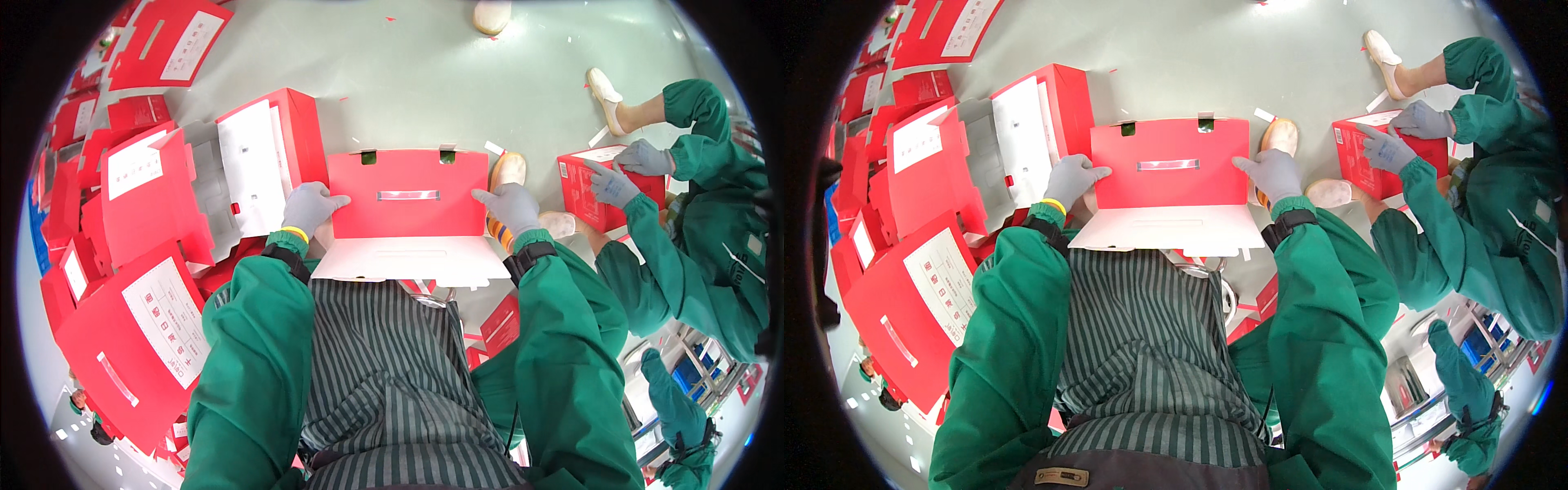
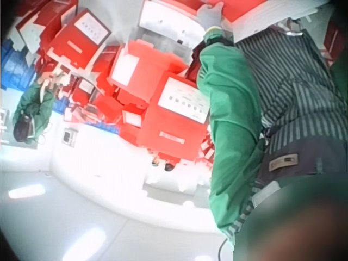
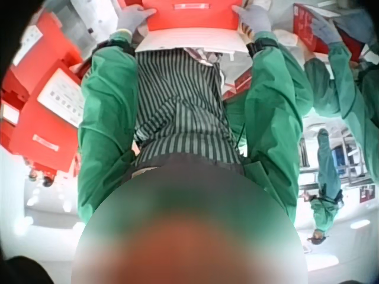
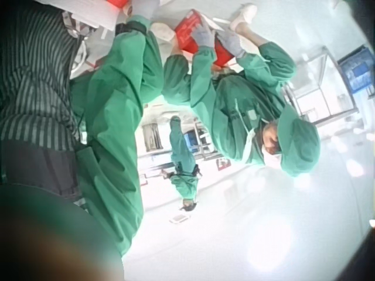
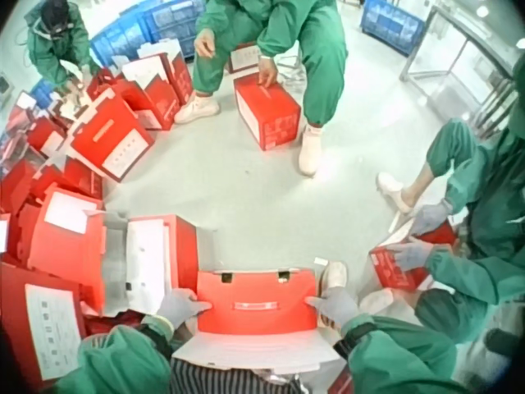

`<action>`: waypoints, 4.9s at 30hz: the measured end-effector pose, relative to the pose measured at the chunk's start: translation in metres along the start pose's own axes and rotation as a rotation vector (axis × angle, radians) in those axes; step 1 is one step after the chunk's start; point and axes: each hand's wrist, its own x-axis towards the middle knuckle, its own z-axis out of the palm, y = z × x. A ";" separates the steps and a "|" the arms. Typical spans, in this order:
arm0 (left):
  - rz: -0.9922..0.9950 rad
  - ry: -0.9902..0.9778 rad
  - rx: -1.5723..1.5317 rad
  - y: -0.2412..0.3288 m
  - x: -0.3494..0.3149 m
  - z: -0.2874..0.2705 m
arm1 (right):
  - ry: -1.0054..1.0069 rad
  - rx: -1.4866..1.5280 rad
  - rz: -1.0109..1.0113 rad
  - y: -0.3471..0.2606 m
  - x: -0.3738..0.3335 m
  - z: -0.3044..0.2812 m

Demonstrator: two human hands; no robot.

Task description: The person places packaged food items into red cardboard boxes, closes the flaps, and applies adhesive tape to seal them. The process is repeated for multiple boxes in a factory setting.

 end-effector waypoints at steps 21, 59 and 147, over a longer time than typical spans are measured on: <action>0.015 -0.138 -0.873 -0.053 0.028 0.039 | 0.237 0.710 -0.051 0.009 -0.011 0.060; -0.145 0.326 -0.758 0.018 -0.004 0.094 | 0.402 0.022 -0.589 -0.174 -0.006 0.030; 0.482 0.900 -0.748 0.033 0.042 0.061 | 0.395 0.149 -0.828 -0.163 0.024 0.068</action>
